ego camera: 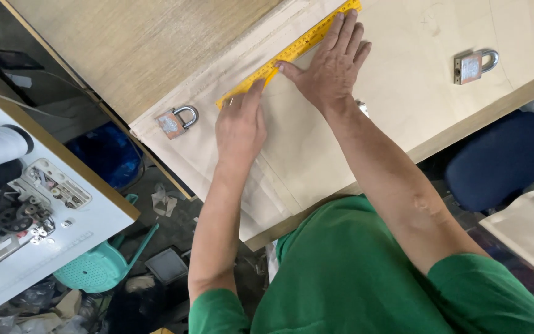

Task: The person uses a yellow ruler and a pencil to draw straight lines on a large piece of light-colored fabric laid out on a wooden table. They reposition the ruler multiple times to create a grid-like pattern of lines across the fabric surface. Two padlocks are visible on the table, used to hold the fabric in place.

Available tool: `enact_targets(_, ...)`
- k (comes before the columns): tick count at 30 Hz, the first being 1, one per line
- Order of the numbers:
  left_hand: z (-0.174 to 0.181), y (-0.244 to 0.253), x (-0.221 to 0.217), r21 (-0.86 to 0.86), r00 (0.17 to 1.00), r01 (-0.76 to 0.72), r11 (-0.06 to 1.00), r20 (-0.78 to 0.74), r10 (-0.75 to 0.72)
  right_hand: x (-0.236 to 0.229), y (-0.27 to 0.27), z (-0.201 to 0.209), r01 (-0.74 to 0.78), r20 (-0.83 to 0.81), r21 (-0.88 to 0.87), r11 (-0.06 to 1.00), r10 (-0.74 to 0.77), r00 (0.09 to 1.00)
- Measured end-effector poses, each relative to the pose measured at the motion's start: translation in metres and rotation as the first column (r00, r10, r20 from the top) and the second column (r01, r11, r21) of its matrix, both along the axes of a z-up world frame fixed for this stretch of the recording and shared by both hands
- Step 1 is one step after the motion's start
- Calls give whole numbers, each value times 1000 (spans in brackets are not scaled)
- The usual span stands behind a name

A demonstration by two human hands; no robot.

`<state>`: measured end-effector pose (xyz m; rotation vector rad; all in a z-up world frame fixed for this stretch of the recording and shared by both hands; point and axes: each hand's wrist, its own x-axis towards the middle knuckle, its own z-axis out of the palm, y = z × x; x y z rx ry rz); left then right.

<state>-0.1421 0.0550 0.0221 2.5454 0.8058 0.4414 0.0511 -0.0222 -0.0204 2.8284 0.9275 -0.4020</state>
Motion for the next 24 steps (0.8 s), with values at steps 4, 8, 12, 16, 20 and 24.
enact_targets(4, -28, 21, 59, -57, 997, 75, 996, 4, -75, -2, 4, 5, 27, -32, -39, 999, -29, 999)
enact_targets(8, -38, 30, 105, 17, 984, 160, 987, -76, -159, -1, 8, 12, 46, -53, -73, 996, -50, 997)
enact_targets(12, -41, 33, 133, 145, 958, 255, 956, -171, -230, 2, 19, 22, 83, -176, -206, 975, -121, 977)
enact_targets(16, -25, 35, 137, 282, 864, 427, 859, -407, -295, 2, 19, 30, 77, -195, -182, 980, -113, 974)
enact_targets(20, 44, 49, 71, 67, 682, 444, 894, -672, -288, 3, 11, 17, 35, -125, -128, 991, -51, 991)
enact_targets(24, 107, 53, -18, 143, 806, 408, 902, -521, -283, 1, 10, 21, 60, -140, -58, 996, -68, 988)
